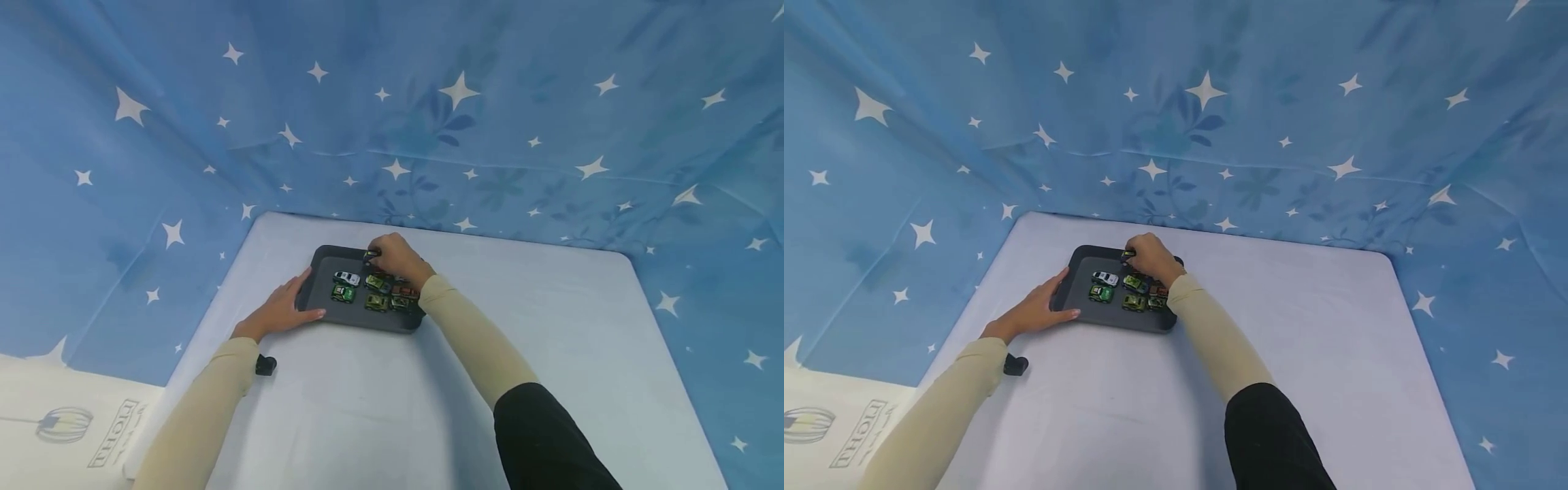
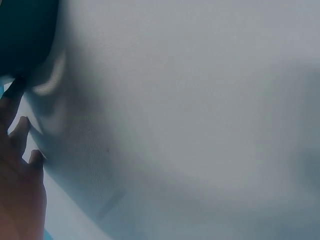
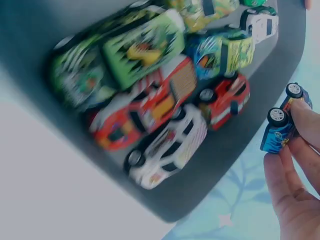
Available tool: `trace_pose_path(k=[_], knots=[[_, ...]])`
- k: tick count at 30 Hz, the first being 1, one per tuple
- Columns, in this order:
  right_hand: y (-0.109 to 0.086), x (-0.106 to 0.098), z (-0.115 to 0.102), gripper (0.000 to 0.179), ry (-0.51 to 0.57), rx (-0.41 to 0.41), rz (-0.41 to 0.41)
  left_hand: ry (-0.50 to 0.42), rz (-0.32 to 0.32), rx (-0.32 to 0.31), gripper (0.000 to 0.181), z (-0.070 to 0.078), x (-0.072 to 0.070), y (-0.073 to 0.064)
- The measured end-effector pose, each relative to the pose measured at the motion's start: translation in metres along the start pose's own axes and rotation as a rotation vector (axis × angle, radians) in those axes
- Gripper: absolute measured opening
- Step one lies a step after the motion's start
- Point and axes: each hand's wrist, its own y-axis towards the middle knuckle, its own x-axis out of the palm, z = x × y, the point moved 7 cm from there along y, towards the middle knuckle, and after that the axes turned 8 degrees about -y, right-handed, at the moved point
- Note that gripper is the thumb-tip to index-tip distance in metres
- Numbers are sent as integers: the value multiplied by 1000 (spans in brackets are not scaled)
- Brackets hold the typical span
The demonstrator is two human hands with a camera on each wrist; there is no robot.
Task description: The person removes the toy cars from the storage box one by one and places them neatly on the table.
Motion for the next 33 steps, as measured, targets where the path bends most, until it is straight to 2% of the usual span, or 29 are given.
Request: trace_pose_path(k=[11,19,33], knots=[[-34,-25,31,23,3,-32,69,2,-11,11,119,2,-1,-1],[-55,-40,56,26,-1,26,103,1,0,48,118,2,0,3],[-84,-41,95,27,26,121,111,-11,-8,27,118,-1,1,4]])
